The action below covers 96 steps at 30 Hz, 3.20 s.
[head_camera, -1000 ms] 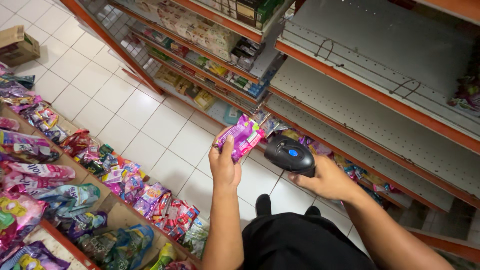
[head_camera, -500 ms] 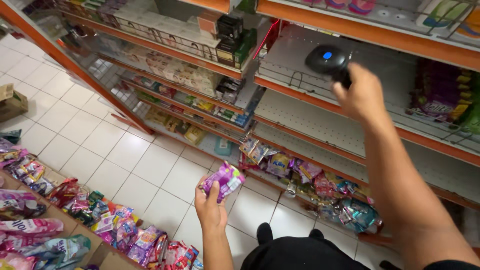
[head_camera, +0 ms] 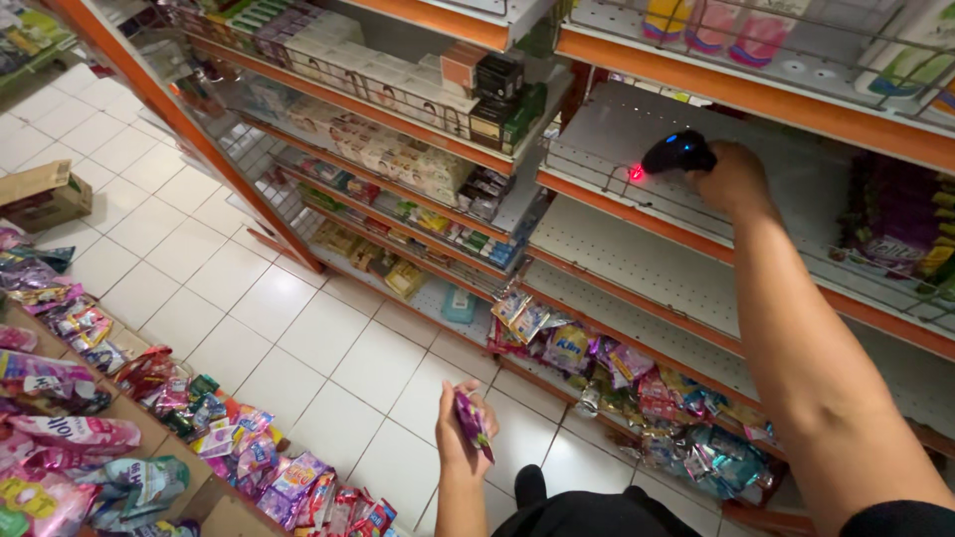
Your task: The person takes small packaged items from a cardboard box on the floor, wipes them with a cloth, and scans their barcodes using a handheld scanner before placing the items onto the store shelves.
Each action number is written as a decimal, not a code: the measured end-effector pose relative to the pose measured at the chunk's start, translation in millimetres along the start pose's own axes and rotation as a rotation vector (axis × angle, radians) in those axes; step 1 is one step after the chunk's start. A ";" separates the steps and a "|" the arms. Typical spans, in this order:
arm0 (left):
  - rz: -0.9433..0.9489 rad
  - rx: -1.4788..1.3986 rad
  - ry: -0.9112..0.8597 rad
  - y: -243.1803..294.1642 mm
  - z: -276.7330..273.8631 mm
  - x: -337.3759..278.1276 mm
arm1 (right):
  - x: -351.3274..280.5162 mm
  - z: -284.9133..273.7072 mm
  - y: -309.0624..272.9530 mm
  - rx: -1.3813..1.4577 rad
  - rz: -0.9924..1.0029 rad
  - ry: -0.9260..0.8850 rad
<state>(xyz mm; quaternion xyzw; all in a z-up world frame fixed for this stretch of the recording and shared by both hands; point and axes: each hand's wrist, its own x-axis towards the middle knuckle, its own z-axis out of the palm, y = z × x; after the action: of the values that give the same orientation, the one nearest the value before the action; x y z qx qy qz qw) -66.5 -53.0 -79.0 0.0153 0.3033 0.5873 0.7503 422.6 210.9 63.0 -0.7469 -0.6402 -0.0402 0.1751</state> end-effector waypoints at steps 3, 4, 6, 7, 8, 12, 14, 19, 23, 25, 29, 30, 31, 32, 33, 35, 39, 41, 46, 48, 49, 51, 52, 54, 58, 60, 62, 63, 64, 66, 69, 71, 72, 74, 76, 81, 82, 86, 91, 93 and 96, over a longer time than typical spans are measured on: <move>-0.045 0.000 -0.102 -5.1 -2.3 0.0 | 0.7 18.7 11.0 0.018 -0.022 0.013; -0.059 -0.002 -0.150 -8.0 -4.7 2.1 | 1.0 21.2 12.6 0.048 -0.006 0.001; -0.110 -0.007 -0.170 -15.0 -10.4 8.1 | -0.6 26.5 11.5 0.081 0.003 -0.012; -0.144 -0.004 -0.184 -17.2 -12.5 11.7 | -0.8 26.2 10.2 0.082 0.003 -0.010; -0.180 -0.010 -0.176 -18.8 -14.3 14.2 | -0.9 24.3 8.0 0.084 0.002 -0.007; -0.322 0.026 -0.243 -29.2 -1.2 33.5 | -22.2 15.9 -19.2 0.192 0.050 0.105; -0.382 0.068 -0.293 -37.2 9.0 28.0 | -47.7 7.2 -45.0 0.182 0.379 0.008; -0.540 0.165 -0.365 -72.8 55.0 48.4 | -241.1 -6.8 -122.8 0.749 -0.405 -0.110; -0.650 0.375 -0.098 -118.1 90.7 54.6 | -312.9 -29.6 -132.8 0.931 -0.234 -0.406; -0.762 0.466 -0.247 -137.5 100.5 54.8 | -323.3 -29.5 -114.0 0.902 -0.117 -0.320; -0.824 0.288 -0.574 -175.5 107.3 53.0 | -336.3 -44.8 -69.2 0.950 0.169 -0.360; -0.835 0.291 -0.531 -183.6 112.4 54.4 | -336.9 -51.7 -61.1 0.937 0.238 -0.384; -0.842 0.292 -0.486 -190.7 119.2 54.6 | -334.7 -58.3 -53.5 0.912 0.219 -0.309; -0.724 0.382 -0.544 -193.4 128.1 55.8 | -332.6 -65.4 -46.9 0.886 0.200 -0.236; -0.597 0.468 -0.597 -192.8 139.8 58.9 | -329.1 -72.0 -40.8 0.860 0.175 -0.166; -0.493 0.572 -0.558 -191.5 174.1 64.9 | -320.7 -91.3 -24.6 0.812 0.201 -0.001; -0.014 0.985 -0.959 -196.0 255.9 67.7 | -302.2 -133.6 7.8 0.731 0.283 0.207; 0.354 1.226 -1.043 -207.7 300.5 74.7 | -285.8 -151.1 27.3 0.557 0.178 0.359; 0.604 1.323 -1.004 -252.0 383.0 94.5 | -238.4 -170.7 73.2 0.509 0.345 0.544; 0.629 1.297 -1.006 -268.8 402.6 104.9 | -228.4 -170.8 90.4 0.597 0.352 0.577; 0.675 1.351 -0.994 -274.3 406.9 110.5 | -223.0 -168.5 97.1 0.648 0.348 0.588; 0.767 1.458 -0.966 -286.7 415.3 121.8 | -217.4 -164.4 111.7 0.478 0.413 0.570; 0.765 1.532 -0.951 -293.0 418.4 126.9 | -215.1 -161.9 119.3 0.392 0.446 0.562; 0.753 1.679 -0.909 -303.3 418.3 134.9 | -214.2 -152.7 132.0 0.449 0.415 0.501; 0.754 1.805 -0.914 -314.6 406.3 142.7 | -212.8 -137.5 160.1 0.389 0.296 0.407; 0.738 1.899 -0.886 -322.2 406.1 144.1 | -213.3 -131.5 167.2 0.389 0.317 0.355; 0.872 1.968 -0.860 -328.7 406.7 146.4 | -216.0 -127.6 171.5 0.401 0.325 0.334; 0.933 2.006 -0.844 -330.0 403.6 146.5 | -216.3 -124.8 171.7 0.415 0.321 0.342; 0.874 2.046 -0.840 -330.9 401.0 145.8 | -217.9 -122.5 171.5 0.429 0.316 0.350; 0.774 2.119 -0.828 -327.8 405.6 147.3 | -216.5 -122.1 172.3 0.402 0.275 0.359; 0.702 2.158 -0.819 -323.1 412.5 149.0 | -215.8 -119.1 173.0 0.390 0.279 0.379; 0.622 2.213 -0.846 -320.8 413.3 150.3 | -213.9 -115.6 173.2 0.381 0.280 0.425; 0.579 2.241 -0.861 -320.0 412.3 150.8 | -213.0 -113.5 172.2 0.370 0.270 0.464; 0.612 2.140 -0.943 -318.6 409.2 150.3 | -213.5 -114.0 171.8 0.377 0.243 0.537; 0.659 2.093 -0.953 -318.5 412.1 149.2 | -216.9 -115.3 165.8 0.419 0.208 0.599; 0.632 2.154 -0.862 -313.0 413.4 131.8 | -224.8 -126.4 150.0 0.403 0.203 0.679; 0.585 2.131 -0.832 -310.1 411.9 126.3 | -231.1 -129.8 146.9 0.405 0.195 0.700; 0.973 1.611 -0.936 -295.6 401.1 108.0 | -306.4 -115.1 128.1 0.413 0.288 0.777; 0.962 1.322 -0.764 -280.0 305.3 64.4 | -488.3 -11.8 90.6 0.725 0.681 0.319; 0.778 1.369 -0.782 -301.3 241.4 54.1 | -571.2 32.3 82.8 0.692 0.818 0.153; 0.470 1.578 -0.986 -349.0 132.7 53.6 | -679.0 75.4 61.5 0.853 1.148 0.135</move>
<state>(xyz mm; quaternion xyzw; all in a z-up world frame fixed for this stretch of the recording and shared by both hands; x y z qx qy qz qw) 307.3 -69.1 -126.6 0.8219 0.2508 0.2769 0.4300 349.6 -412.6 -213.5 -0.8281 -0.0943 0.2657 0.4844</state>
